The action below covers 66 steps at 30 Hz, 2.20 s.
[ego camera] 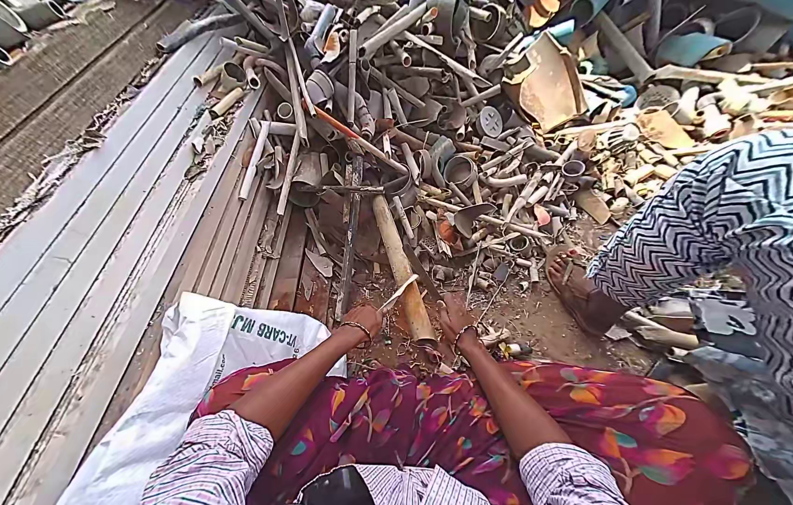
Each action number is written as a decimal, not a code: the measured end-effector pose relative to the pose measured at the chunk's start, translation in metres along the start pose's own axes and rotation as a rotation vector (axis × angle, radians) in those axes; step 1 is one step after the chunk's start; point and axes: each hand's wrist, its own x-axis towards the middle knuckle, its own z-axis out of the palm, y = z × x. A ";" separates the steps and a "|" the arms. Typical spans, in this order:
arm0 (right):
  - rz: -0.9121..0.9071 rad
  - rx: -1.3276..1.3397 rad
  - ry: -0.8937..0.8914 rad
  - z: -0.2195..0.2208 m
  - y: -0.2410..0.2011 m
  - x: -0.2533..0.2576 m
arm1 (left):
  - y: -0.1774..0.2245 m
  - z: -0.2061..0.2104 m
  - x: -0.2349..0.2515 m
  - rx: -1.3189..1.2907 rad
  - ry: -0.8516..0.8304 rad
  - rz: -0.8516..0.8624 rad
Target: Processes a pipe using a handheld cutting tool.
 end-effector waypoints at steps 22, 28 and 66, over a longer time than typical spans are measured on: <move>0.083 -0.085 -0.193 -0.004 -0.016 -0.010 | 0.013 -0.003 -0.004 0.145 0.138 0.042; 0.219 -0.087 -0.195 0.005 -0.013 -0.012 | 0.018 -0.004 -0.004 0.181 0.165 0.041; 0.114 -0.055 -0.202 0.000 -0.017 -0.016 | 0.024 -0.006 -0.005 0.182 0.169 0.024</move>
